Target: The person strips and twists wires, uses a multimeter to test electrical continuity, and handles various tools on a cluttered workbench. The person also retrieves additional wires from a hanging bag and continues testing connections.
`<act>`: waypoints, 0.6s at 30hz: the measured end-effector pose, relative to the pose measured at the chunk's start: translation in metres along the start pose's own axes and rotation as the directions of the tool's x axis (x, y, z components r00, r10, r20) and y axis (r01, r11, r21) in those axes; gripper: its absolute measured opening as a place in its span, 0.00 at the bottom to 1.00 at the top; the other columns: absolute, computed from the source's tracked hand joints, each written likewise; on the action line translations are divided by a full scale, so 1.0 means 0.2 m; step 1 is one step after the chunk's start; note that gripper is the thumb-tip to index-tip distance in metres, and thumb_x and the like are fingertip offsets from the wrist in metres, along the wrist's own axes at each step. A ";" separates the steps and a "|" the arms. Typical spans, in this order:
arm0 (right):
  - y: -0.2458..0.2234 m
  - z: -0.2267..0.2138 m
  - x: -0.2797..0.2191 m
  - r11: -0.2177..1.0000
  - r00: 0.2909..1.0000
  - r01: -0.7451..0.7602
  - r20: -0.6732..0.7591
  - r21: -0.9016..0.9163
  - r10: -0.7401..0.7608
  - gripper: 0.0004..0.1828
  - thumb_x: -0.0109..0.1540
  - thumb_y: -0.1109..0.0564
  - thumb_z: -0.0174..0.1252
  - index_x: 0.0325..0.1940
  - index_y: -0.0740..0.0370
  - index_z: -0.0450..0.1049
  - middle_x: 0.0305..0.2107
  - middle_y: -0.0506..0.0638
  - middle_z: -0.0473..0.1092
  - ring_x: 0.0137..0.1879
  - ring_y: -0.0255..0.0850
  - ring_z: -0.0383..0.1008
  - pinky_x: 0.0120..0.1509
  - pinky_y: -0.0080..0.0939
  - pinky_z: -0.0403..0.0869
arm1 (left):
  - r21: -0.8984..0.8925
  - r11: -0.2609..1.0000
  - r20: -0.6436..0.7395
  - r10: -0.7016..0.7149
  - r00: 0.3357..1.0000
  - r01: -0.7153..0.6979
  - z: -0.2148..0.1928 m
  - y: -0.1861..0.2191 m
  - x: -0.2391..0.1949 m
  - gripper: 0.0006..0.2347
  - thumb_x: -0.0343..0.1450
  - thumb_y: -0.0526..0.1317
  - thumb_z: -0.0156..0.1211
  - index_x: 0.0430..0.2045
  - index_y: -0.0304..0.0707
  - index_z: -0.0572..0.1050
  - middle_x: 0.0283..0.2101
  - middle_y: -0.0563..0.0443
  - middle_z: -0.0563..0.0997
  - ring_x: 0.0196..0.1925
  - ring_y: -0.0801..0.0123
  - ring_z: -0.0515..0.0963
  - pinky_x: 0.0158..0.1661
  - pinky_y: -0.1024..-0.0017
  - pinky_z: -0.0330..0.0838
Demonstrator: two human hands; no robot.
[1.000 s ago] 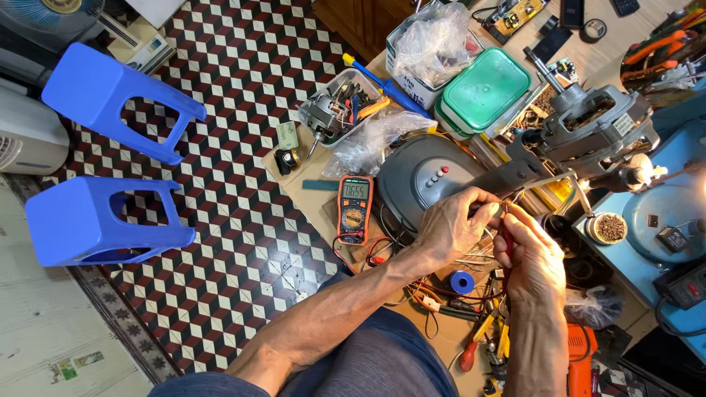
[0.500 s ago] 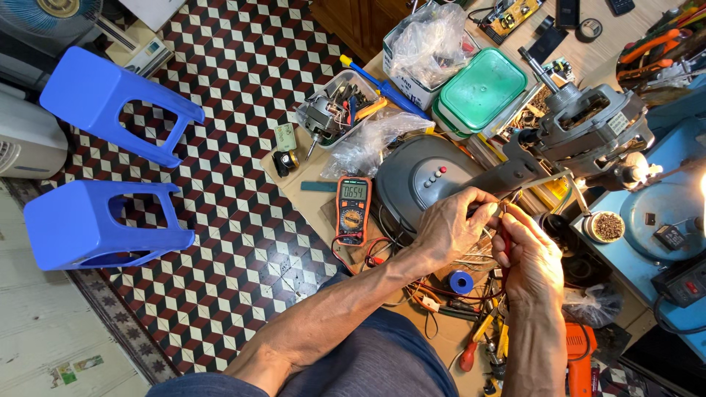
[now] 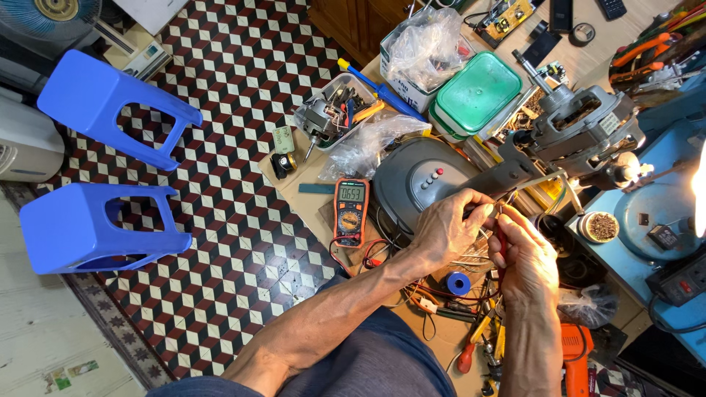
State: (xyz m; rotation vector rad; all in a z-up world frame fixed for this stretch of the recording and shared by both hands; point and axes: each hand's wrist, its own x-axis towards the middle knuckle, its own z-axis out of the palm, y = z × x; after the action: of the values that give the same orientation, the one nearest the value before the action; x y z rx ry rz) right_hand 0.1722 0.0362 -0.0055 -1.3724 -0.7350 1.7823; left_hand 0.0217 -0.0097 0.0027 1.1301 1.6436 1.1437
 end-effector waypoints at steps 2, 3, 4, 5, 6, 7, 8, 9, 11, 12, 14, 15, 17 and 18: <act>0.02 0.02 0.01 0.999 0.999 0.031 0.035 -0.041 -0.030 0.18 0.65 0.62 0.57 0.59 0.69 0.75 0.34 0.54 0.76 0.26 0.33 0.67 0.24 0.28 0.62 | -0.003 1.000 -0.067 0.023 0.997 -0.023 0.00 0.00 0.00 0.11 0.75 0.45 0.56 0.44 0.40 0.79 0.33 0.50 0.86 0.35 0.62 0.86 0.37 0.66 0.78; 0.01 0.01 0.01 0.997 0.998 0.055 0.044 -0.062 -0.053 0.18 0.65 0.62 0.58 0.59 0.69 0.76 0.34 0.54 0.75 0.26 0.32 0.67 0.24 0.28 0.62 | -0.009 0.999 -0.093 0.041 0.995 -0.042 0.00 0.01 0.00 0.11 0.74 0.45 0.57 0.43 0.39 0.80 0.33 0.48 0.85 0.36 0.61 0.87 0.38 0.65 0.78; 0.01 0.00 0.01 0.999 0.999 0.034 0.039 -0.025 -0.033 0.18 0.64 0.62 0.58 0.58 0.68 0.76 0.34 0.52 0.76 0.26 0.31 0.67 0.24 0.28 0.62 | -0.007 0.997 -0.111 0.071 0.991 -0.073 0.01 0.01 0.00 0.11 0.75 0.45 0.57 0.42 0.39 0.80 0.34 0.48 0.86 0.38 0.60 0.87 0.39 0.65 0.79; 0.01 0.00 0.02 1.000 0.999 0.015 0.035 0.013 -0.015 0.18 0.63 0.62 0.59 0.57 0.67 0.77 0.34 0.50 0.77 0.25 0.31 0.67 0.24 0.27 0.62 | -0.005 0.995 -0.128 0.102 0.986 -0.103 0.02 0.01 0.01 0.11 0.75 0.45 0.57 0.42 0.38 0.80 0.35 0.47 0.86 0.39 0.59 0.87 0.40 0.65 0.79; 0.02 0.00 0.01 1.000 1.000 0.014 0.024 0.015 -0.014 0.18 0.63 0.62 0.59 0.57 0.68 0.77 0.34 0.51 0.78 0.25 0.30 0.67 0.24 0.27 0.62 | 0.000 0.998 -0.097 0.063 0.993 -0.063 0.01 0.01 0.02 0.11 0.74 0.45 0.56 0.42 0.39 0.80 0.35 0.48 0.86 0.38 0.60 0.87 0.40 0.65 0.78; 0.02 0.00 0.01 1.000 1.000 0.013 0.014 0.017 -0.013 0.18 0.63 0.62 0.59 0.57 0.68 0.77 0.34 0.53 0.78 0.26 0.30 0.67 0.24 0.27 0.63 | 0.008 1.000 -0.066 0.023 0.998 -0.023 0.01 0.01 0.02 0.11 0.74 0.46 0.56 0.42 0.39 0.79 0.34 0.48 0.87 0.38 0.61 0.87 0.39 0.66 0.78; 0.03 0.01 0.00 1.000 1.000 0.003 0.011 0.021 -0.004 0.18 0.63 0.62 0.59 0.57 0.68 0.77 0.34 0.54 0.79 0.26 0.30 0.68 0.25 0.26 0.63 | 0.025 0.999 -0.042 -0.023 0.999 0.024 0.00 0.00 0.02 0.12 0.74 0.46 0.56 0.42 0.39 0.79 0.34 0.49 0.87 0.37 0.61 0.87 0.38 0.66 0.77; 0.04 0.01 -0.01 0.999 0.999 0.035 0.014 0.008 -0.035 0.18 0.63 0.61 0.59 0.57 0.68 0.77 0.34 0.54 0.79 0.26 0.30 0.68 0.25 0.26 0.63 | 0.025 0.999 -0.035 -0.024 0.999 0.025 -0.01 0.00 0.02 0.11 0.73 0.46 0.56 0.42 0.39 0.79 0.34 0.48 0.87 0.36 0.62 0.87 0.38 0.66 0.78; 0.04 0.03 -0.04 0.995 0.995 0.095 0.022 -0.019 -0.095 0.18 0.63 0.60 0.59 0.57 0.68 0.77 0.34 0.53 0.79 0.26 0.29 0.68 0.25 0.25 0.63 | 0.027 0.999 -0.023 -0.030 0.999 0.031 -0.01 0.01 0.02 0.11 0.73 0.45 0.57 0.41 0.39 0.79 0.33 0.47 0.87 0.36 0.63 0.87 0.37 0.67 0.78; 0.05 0.04 -0.04 0.990 0.991 0.133 0.018 -0.041 -0.132 0.18 0.64 0.60 0.59 0.57 0.68 0.77 0.34 0.53 0.79 0.26 0.29 0.68 0.25 0.25 0.63 | 0.028 0.999 -0.021 -0.021 1.000 0.022 -0.01 0.02 0.02 0.11 0.73 0.45 0.57 0.42 0.39 0.79 0.33 0.48 0.87 0.35 0.64 0.87 0.37 0.68 0.78; 0.05 0.04 -0.06 0.975 0.979 0.206 0.013 -0.086 -0.206 0.18 0.64 0.60 0.59 0.57 0.69 0.78 0.35 0.52 0.80 0.27 0.28 0.68 0.26 0.25 0.63 | 0.029 1.000 -0.019 -0.004 1.000 0.005 -0.01 0.04 0.02 0.11 0.73 0.44 0.56 0.43 0.39 0.78 0.33 0.49 0.88 0.35 0.66 0.88 0.36 0.68 0.78; 0.05 0.04 -0.07 0.974 0.979 0.203 0.034 -0.102 -0.200 0.18 0.64 0.59 0.59 0.57 0.68 0.78 0.35 0.51 0.79 0.26 0.27 0.68 0.26 0.25 0.62 | 0.019 0.999 -0.011 -0.030 0.999 0.030 -0.01 0.04 0.02 0.11 0.73 0.44 0.56 0.43 0.39 0.79 0.33 0.49 0.87 0.34 0.66 0.88 0.36 0.69 0.78; 0.05 0.02 -0.08 0.971 0.979 0.196 0.081 -0.136 -0.186 0.18 0.65 0.59 0.58 0.57 0.66 0.79 0.34 0.50 0.79 0.26 0.27 0.68 0.25 0.24 0.62 | 0.001 0.997 -0.002 -0.083 0.997 0.083 -0.01 0.05 0.01 0.11 0.73 0.44 0.56 0.42 0.39 0.79 0.33 0.50 0.87 0.34 0.68 0.88 0.36 0.70 0.79; 0.05 0.01 -0.08 0.975 0.983 0.181 0.049 -0.125 -0.177 0.17 0.65 0.58 0.58 0.56 0.67 0.78 0.34 0.51 0.79 0.25 0.27 0.67 0.25 0.24 0.62 | 0.014 0.999 -0.006 -0.052 0.999 0.052 -0.02 0.05 0.01 0.11 0.73 0.44 0.57 0.42 0.39 0.79 0.33 0.50 0.87 0.35 0.68 0.88 0.37 0.70 0.79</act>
State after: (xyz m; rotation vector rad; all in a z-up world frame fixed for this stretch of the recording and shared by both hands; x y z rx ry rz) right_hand 0.1704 0.0162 -0.0046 -1.3135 -0.9776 1.6466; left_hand 0.0202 -0.0058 0.0131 1.0872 1.6786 1.1050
